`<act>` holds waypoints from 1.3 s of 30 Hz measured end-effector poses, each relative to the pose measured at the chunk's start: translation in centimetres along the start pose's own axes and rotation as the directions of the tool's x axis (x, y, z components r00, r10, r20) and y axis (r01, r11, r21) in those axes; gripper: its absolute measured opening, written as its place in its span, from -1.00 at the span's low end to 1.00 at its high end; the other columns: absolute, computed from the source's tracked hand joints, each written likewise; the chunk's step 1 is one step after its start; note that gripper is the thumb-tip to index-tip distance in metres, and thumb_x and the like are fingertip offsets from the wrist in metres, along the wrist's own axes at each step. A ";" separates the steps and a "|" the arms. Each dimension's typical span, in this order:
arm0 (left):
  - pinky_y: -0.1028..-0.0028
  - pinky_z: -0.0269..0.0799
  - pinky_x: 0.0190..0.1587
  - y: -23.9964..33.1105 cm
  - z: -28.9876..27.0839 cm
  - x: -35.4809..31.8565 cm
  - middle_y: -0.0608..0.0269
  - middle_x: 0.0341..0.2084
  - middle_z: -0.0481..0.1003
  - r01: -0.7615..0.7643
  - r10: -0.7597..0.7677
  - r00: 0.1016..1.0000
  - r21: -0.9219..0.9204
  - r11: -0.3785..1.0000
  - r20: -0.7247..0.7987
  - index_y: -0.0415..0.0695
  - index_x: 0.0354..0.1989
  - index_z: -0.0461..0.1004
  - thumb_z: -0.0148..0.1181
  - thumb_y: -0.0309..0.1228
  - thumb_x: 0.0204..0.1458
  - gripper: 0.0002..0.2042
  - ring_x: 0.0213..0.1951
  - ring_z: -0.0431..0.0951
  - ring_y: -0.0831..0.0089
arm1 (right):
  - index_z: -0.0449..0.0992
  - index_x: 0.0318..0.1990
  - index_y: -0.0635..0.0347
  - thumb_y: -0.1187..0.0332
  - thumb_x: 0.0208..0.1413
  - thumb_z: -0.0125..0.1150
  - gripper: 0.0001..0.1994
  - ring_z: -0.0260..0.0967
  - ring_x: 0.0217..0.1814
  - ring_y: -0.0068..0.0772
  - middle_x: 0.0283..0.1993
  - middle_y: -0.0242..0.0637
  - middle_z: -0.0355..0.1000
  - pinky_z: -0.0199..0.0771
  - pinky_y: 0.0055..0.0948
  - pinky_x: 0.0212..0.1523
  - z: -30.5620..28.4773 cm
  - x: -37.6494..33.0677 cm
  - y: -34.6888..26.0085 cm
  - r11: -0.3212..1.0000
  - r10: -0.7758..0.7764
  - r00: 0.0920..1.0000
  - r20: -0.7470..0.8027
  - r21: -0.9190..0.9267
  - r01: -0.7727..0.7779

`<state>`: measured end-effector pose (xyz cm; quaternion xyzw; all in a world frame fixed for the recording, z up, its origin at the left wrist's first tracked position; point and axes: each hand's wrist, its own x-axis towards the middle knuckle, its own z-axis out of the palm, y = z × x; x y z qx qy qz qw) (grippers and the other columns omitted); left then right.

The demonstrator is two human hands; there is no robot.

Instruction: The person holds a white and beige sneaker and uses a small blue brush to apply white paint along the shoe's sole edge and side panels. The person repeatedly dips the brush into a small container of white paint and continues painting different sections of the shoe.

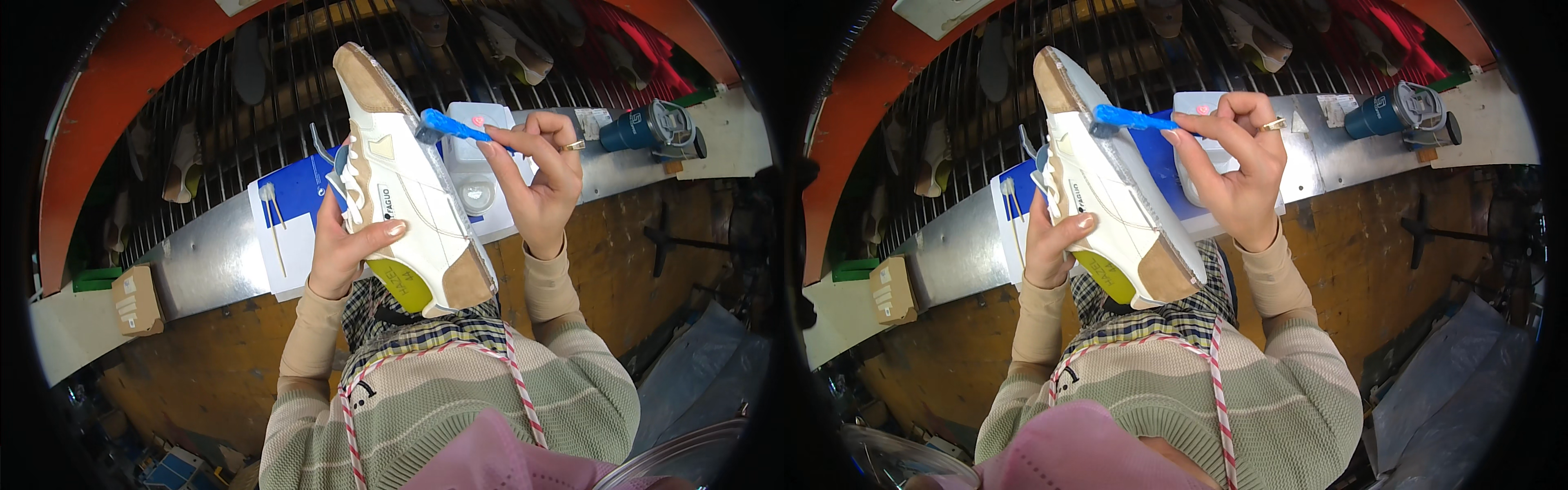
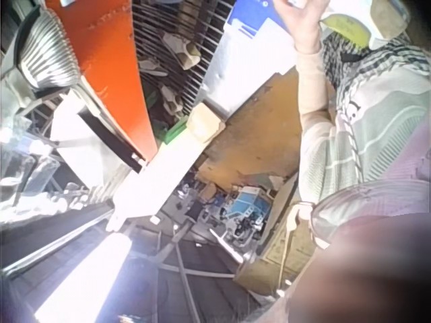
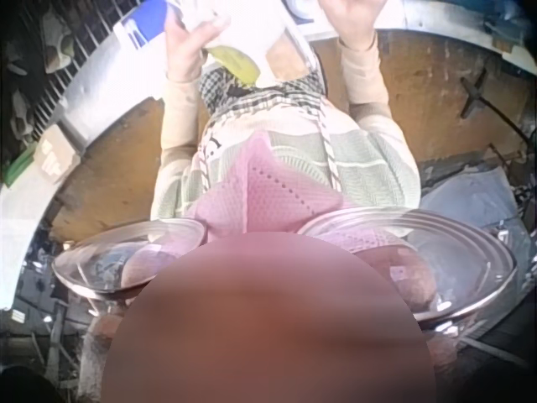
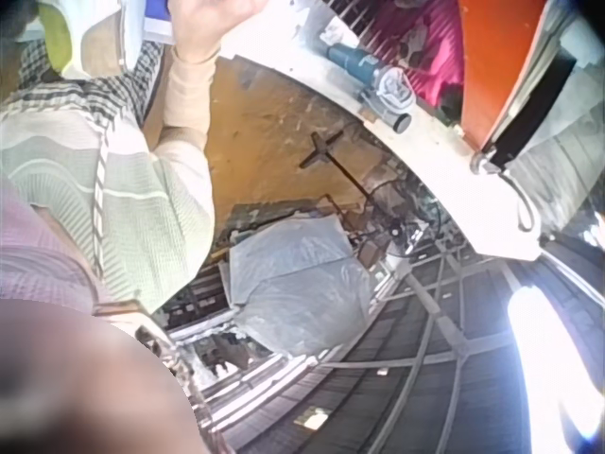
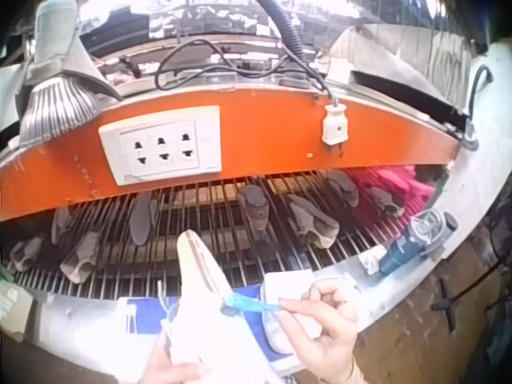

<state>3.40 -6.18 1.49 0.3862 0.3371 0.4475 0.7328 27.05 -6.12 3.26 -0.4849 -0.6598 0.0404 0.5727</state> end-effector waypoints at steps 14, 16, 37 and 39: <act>0.31 0.46 0.18 0.1 0.1 -0.5 0.02 0.20 0.37 -0.038 0.037 0.999 0.033 0.999 0.012 -0.22 0.46 -0.08 0.42 -0.66 -0.15 -0.02 0.15 0.49 0.25 | 0.70 -0.27 0.23 0.53 -0.19 0.54 -0.76 0.20 -0.46 -0.63 -0.25 -0.34 0.27 0.20 -0.63 -0.49 -1.6 3.8 0.7 0.967 -0.241 0.965 0.107 -0.055 0.248; 0.30 0.45 0.19 0.1 0.0 -0.5 0.00 0.18 0.39 -0.030 0.030 1.000 -0.018 0.999 -0.001 -0.24 0.45 -0.05 0.41 -0.65 -0.14 -0.05 0.15 0.50 0.24 | 0.70 -0.27 0.22 0.53 -0.20 0.54 -0.75 0.20 -0.46 -0.63 -0.25 -0.34 0.28 0.20 -0.63 -0.49 -1.9 3.5 0.6 0.977 -0.210 0.969 0.128 -0.021 0.214; 0.24 0.54 0.12 -3.6 -4.5 -0.3 -0.10 0.10 0.46 0.044 -0.024 0.998 -0.402 0.915 0.053 -0.29 0.37 0.08 0.19 -0.45 0.01 -0.29 0.04 0.58 0.15 | 0.69 -0.27 0.26 0.42 -0.01 0.48 -0.83 0.33 -0.22 -0.55 -0.26 -0.37 0.36 0.41 -0.57 -0.19 1.3 -1.6 2.5 0.778 0.350 0.873 0.339 0.415 -0.472; 0.23 0.50 0.17 -4.5 -6.0 0.2 -0.09 0.21 0.37 0.015 0.049 0.993 -0.545 0.838 0.103 -0.26 0.39 0.10 0.11 -0.11 0.21 -0.32 0.12 0.52 0.14 | 0.69 -0.27 0.27 0.43 -0.02 0.48 -0.83 0.36 -0.21 -0.55 -0.26 -0.37 0.36 0.44 -0.56 -0.18 -0.5 -3.3 2.8 0.770 0.323 0.812 0.487 0.364 -0.524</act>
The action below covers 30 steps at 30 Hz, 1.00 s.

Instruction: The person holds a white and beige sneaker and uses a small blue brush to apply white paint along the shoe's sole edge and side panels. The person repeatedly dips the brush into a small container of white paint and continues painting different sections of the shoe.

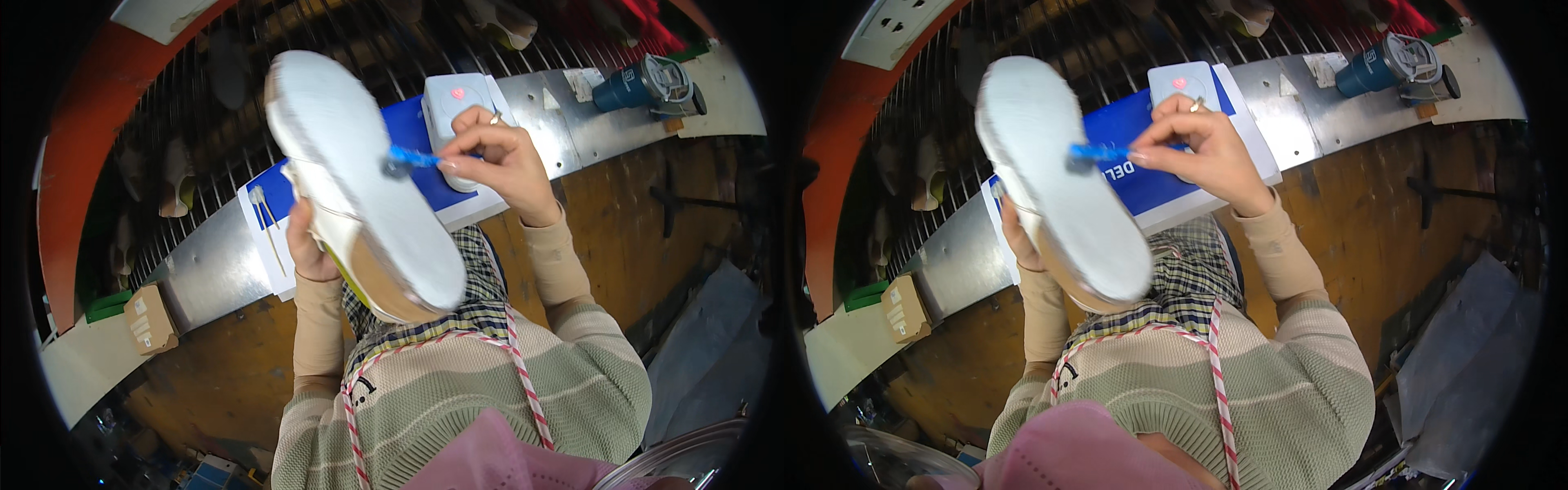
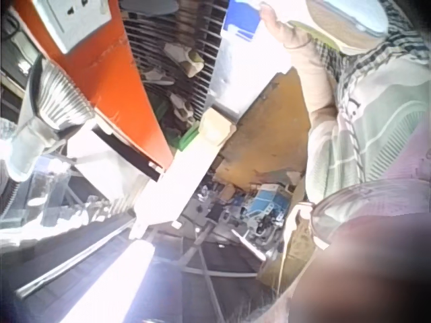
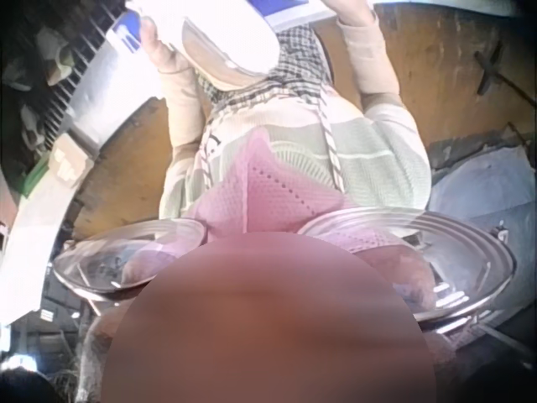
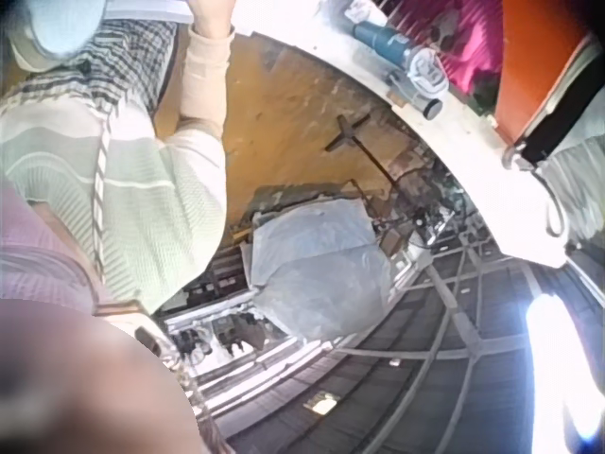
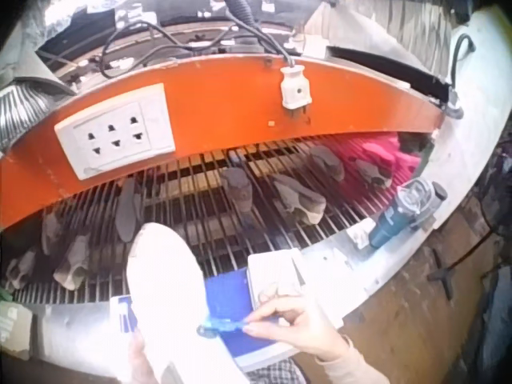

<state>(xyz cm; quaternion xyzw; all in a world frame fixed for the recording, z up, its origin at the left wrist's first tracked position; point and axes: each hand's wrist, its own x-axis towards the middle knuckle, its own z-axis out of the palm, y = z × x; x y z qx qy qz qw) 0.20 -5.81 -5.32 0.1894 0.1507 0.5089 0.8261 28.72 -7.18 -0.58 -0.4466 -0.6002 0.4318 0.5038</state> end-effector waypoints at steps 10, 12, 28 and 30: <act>0.20 0.46 0.18 1.8 -3.5 -2.1 -0.03 0.17 0.42 -0.028 0.042 0.994 0.133 0.991 -0.102 -0.20 0.34 0.22 -0.01 -0.04 0.26 -0.40 0.14 0.50 0.19 | 0.57 -0.41 0.25 0.47 -0.10 0.44 -0.87 0.35 -0.34 -0.14 -0.31 -0.19 0.32 0.37 -0.24 -0.35 -2.6 -6.9 6.5 0.486 -0.005 0.965 -0.264 -0.844 -0.229; 0.18 0.48 0.15 1.5 -3.1 -2.2 0.01 0.10 0.47 0.032 0.002 0.980 0.167 0.985 -0.199 -0.16 0.31 0.26 -0.05 -0.08 0.26 -0.46 0.08 0.54 0.16 | 0.56 -0.42 0.23 0.47 -0.10 0.43 -0.87 0.34 -0.35 -0.13 -0.31 -0.19 0.32 0.34 -0.21 -0.35 -2.1 -6.9 7.7 0.416 -0.076 0.973 -0.218 -0.894 -0.168; 0.33 0.39 0.23 -0.3 1.7 0.4 -0.01 0.19 0.39 0.138 -0.067 0.953 0.224 0.965 -0.296 -0.25 0.39 0.09 0.05 -0.41 0.19 -0.42 0.18 0.47 0.24 | 0.66 -0.31 0.34 0.41 0.13 0.33 -0.86 0.20 -0.55 -0.66 -0.44 -0.45 0.39 0.05 -0.63 -0.58 -3.9 -8.8 7.5 0.751 0.658 0.699 -0.279 0.172 -0.638; 0.35 0.42 0.20 -0.4 2.1 0.7 0.01 0.18 0.40 0.159 -0.084 0.949 0.231 0.960 -0.304 -0.25 0.39 0.09 0.07 -0.42 0.18 -0.41 0.16 0.49 0.25 | 0.66 -0.29 0.35 0.43 0.14 0.31 -0.87 0.18 -0.59 -0.67 -0.44 -0.45 0.40 0.04 -0.63 -0.59 -3.1 -8.4 7.4 0.593 0.793 0.597 -0.119 0.375 -0.712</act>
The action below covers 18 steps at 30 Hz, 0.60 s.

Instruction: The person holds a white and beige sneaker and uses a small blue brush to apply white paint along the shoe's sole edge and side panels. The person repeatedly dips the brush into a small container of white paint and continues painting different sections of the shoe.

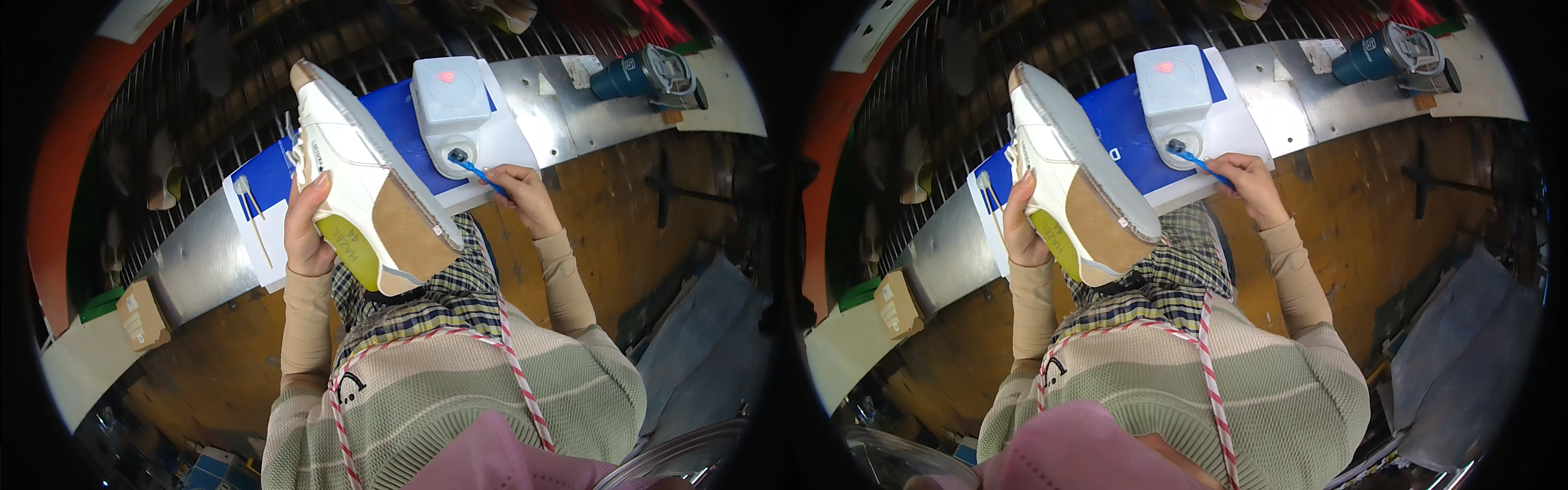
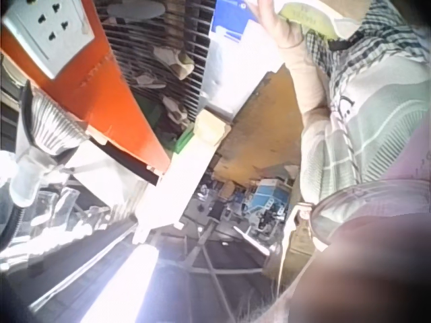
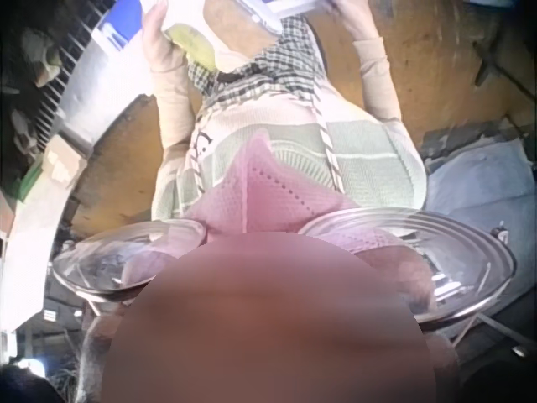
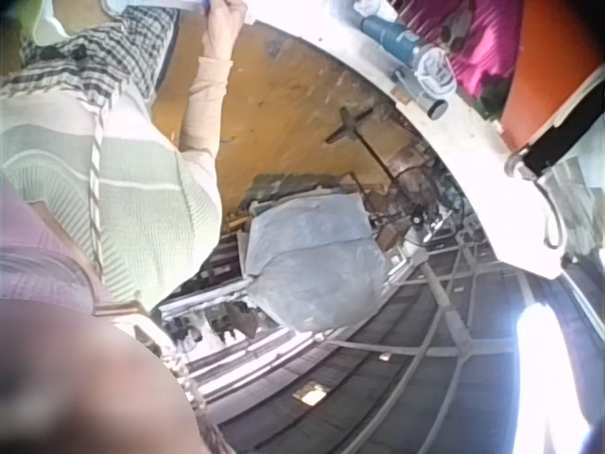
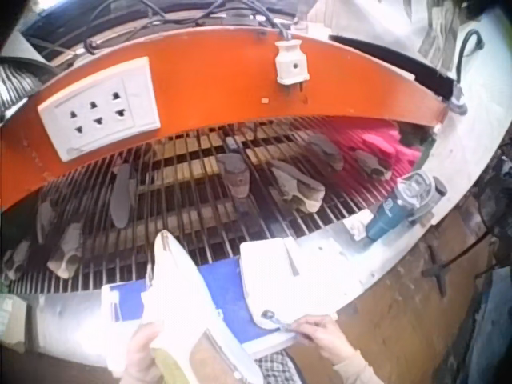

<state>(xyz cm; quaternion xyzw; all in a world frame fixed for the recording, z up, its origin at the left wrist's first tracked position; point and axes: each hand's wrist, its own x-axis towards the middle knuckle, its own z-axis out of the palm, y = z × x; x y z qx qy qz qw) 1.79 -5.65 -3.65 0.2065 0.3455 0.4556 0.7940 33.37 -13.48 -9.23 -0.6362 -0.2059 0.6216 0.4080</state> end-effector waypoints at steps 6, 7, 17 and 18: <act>0.37 0.49 0.13 0.9 1.4 0.0 0.02 0.12 0.44 -0.024 0.024 1.000 0.078 0.997 0.005 -0.22 0.38 0.12 0.12 -0.42 0.17 -0.41 0.11 0.53 0.28 | 0.65 -0.25 0.35 0.51 0.09 0.35 -0.89 0.33 -0.33 -0.59 -0.24 -0.34 0.39 0.32 -0.64 -0.31 4.4 -3.1 -4.5 0.853 -0.522 0.838 0.162 0.079 0.516; 0.37 0.51 0.11 1.1 1.6 -0.1 0.02 0.11 0.45 -0.039 0.039 0.999 0.068 0.997 0.007 -0.21 0.37 0.13 0.13 -0.43 0.16 -0.41 0.08 0.55 0.28 | 0.66 -0.25 0.35 0.52 0.07 0.37 -0.89 0.34 -0.30 -0.58 -0.24 -0.35 0.38 0.34 -0.64 -0.28 5.1 -3.7 -5.2 0.803 -0.592 0.792 0.150 0.030 0.595; 0.30 0.39 0.24 2.2 2.7 -2.0 -0.05 0.21 0.37 -0.146 0.148 0.989 0.229 0.962 0.008 -0.27 0.40 0.05 0.06 -0.37 0.17 -0.37 0.19 0.47 0.20 | 0.70 -0.29 0.28 0.50 -0.14 0.50 -0.80 0.26 -0.26 -0.52 -0.28 -0.34 0.30 0.33 -0.54 -0.28 8.5 -4.8 -8.2 0.324 -0.901 0.415 0.128 -0.441 0.837; 0.30 0.39 0.24 2.2 2.7 -2.2 -0.06 0.21 0.37 -0.143 0.144 0.990 0.226 0.963 0.014 -0.27 0.41 0.05 0.06 -0.37 0.17 -0.37 0.19 0.47 0.19 | 0.69 -0.29 0.28 0.50 -0.14 0.51 -0.80 0.26 -0.27 -0.52 -0.28 -0.34 0.29 0.32 -0.55 -0.29 8.8 -4.7 -8.3 0.294 -0.914 0.386 0.126 -0.451 0.843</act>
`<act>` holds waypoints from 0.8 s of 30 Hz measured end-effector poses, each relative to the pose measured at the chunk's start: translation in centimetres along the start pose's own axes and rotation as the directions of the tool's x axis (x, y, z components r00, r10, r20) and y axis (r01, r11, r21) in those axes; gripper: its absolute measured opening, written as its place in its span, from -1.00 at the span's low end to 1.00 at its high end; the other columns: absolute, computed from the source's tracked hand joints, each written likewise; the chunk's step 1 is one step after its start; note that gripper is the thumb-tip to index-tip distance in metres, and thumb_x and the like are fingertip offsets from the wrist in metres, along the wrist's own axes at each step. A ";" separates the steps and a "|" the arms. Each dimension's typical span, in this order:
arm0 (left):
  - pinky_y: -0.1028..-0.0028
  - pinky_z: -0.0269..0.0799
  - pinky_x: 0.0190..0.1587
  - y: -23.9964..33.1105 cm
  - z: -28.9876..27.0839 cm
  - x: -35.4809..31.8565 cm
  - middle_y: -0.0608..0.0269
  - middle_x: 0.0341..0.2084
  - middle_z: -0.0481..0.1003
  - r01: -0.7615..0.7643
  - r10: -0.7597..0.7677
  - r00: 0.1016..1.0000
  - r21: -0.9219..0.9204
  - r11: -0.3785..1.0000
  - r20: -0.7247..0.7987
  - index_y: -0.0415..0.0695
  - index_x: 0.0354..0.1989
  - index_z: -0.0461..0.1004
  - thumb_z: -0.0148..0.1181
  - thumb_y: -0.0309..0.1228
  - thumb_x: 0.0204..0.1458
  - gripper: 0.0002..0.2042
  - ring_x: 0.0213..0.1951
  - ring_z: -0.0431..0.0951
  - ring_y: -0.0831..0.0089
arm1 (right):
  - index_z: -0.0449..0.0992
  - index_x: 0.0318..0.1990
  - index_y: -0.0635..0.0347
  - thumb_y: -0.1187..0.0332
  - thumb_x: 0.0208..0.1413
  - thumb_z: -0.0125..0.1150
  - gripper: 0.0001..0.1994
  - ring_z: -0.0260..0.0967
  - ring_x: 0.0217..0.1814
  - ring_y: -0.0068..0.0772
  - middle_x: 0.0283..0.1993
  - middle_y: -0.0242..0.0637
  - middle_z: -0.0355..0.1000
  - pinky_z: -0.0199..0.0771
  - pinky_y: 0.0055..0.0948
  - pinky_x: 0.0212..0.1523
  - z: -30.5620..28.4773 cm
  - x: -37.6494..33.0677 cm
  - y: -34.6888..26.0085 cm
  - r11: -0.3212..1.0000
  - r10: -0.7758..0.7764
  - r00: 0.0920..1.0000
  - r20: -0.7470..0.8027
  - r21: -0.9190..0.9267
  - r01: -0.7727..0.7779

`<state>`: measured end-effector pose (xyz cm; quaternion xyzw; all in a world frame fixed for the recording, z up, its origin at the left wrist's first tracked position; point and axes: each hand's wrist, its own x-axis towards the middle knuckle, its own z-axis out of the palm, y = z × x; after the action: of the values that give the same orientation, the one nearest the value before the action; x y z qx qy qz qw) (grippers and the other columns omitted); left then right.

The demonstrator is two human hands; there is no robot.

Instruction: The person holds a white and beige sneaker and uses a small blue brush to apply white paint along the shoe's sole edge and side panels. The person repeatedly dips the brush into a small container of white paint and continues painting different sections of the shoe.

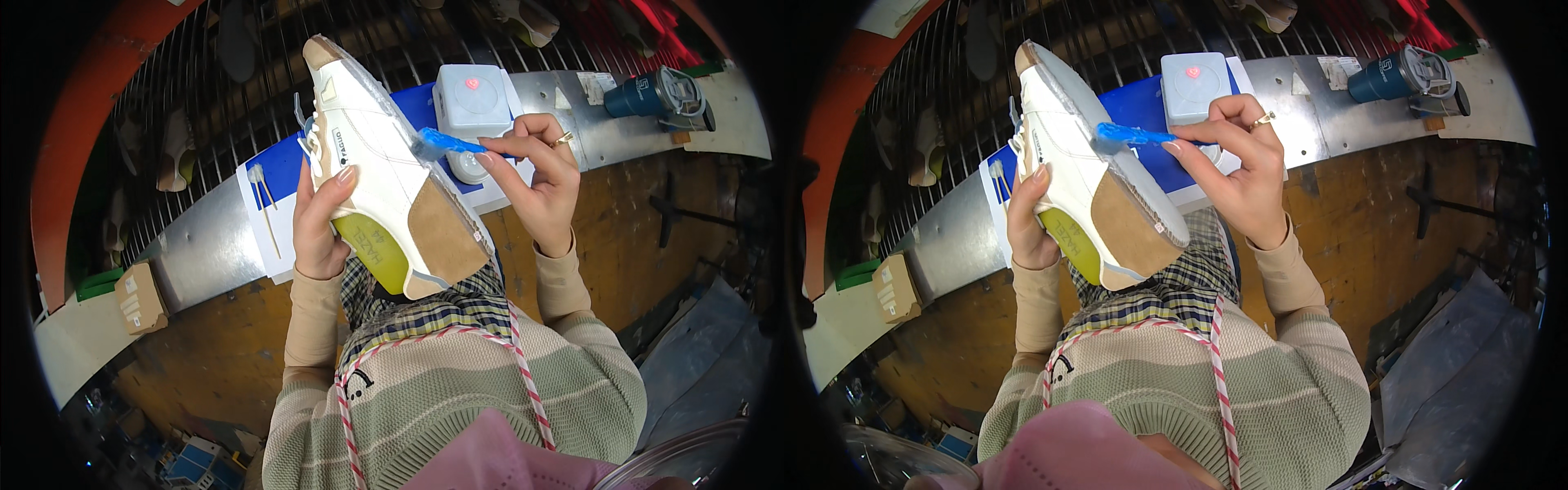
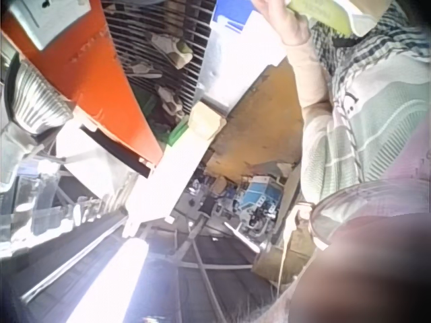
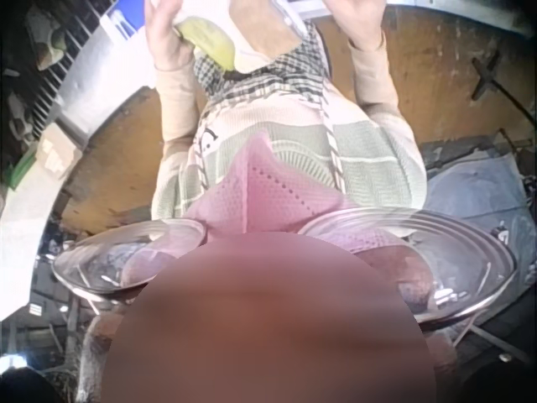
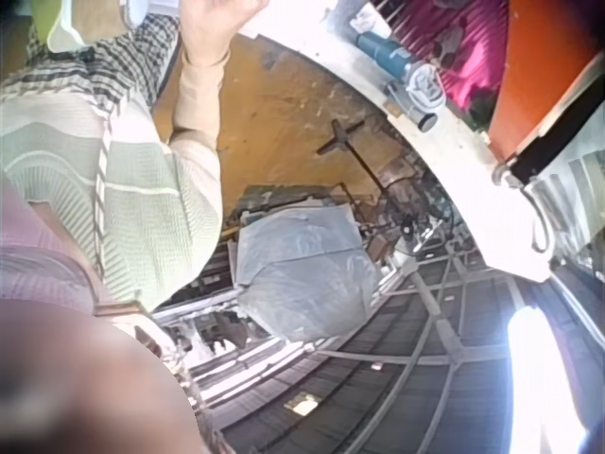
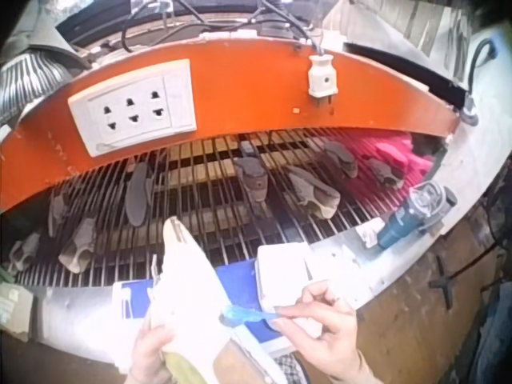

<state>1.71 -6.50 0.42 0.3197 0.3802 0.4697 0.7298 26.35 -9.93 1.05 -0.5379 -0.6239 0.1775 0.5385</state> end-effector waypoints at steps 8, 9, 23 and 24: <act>0.28 0.42 0.23 0.1 -0.3 -1.1 -0.07 0.21 0.36 0.002 -0.002 1.000 -0.013 1.000 -0.002 -0.26 0.41 0.03 0.05 -0.40 0.16 -0.36 0.18 0.48 0.18 | 0.68 -0.26 0.26 0.49 -0.13 0.51 -0.78 0.24 -0.35 -0.52 -0.28 -0.34 0.25 0.26 -0.57 -0.41 1.5 2.1 0.1 0.945 -0.292 0.953 -0.083 -0.177 0.274; 0.28 0.42 0.23 0.1 -0.3 -1.2 -0.08 0.21 0.36 0.001 -0.001 1.000 -0.014 1.000 -0.006 -0.26 0.41 0.03 0.05 -0.40 0.16 -0.36 0.18 0.48 0.18 | 0.68 -0.27 0.26 0.49 -0.13 0.51 -0.78 0.23 -0.36 -0.53 -0.28 -0.34 0.25 0.25 -0.57 -0.41 1.6 2.4 0.2 0.937 -0.319 0.943 -0.093 -0.180 0.299; 0.32 0.47 0.16 0.4 -1.5 -0.8 -0.08 0.12 0.45 -0.009 0.008 1.000 -0.084 0.996 -0.007 -0.32 0.35 0.13 0.08 -0.37 0.17 -0.42 0.09 0.55 0.22 | 0.68 -0.33 0.25 0.48 -0.15 0.51 -0.82 0.18 -0.40 -0.56 -0.36 -0.39 0.20 0.20 -0.58 -0.43 -1.6 3.2 0.1 0.972 -0.233 0.952 0.198 0.062 0.225; 0.33 0.49 0.14 0.5 -1.7 -0.8 -0.06 0.13 0.44 0.012 -0.012 1.000 -0.117 0.993 0.003 -0.27 0.38 0.09 0.10 -0.42 0.15 -0.39 0.09 0.55 0.23 | 0.68 -0.33 0.25 0.48 -0.15 0.51 -0.82 0.18 -0.39 -0.56 -0.36 -0.39 0.21 0.21 -0.57 -0.43 -1.8 3.0 0.0 0.976 -0.217 0.951 0.220 0.072 0.206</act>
<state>-0.19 -6.82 0.19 0.2745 0.3530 0.4866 0.7505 28.44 -7.95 3.15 -0.4310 -0.7307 0.1938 0.4927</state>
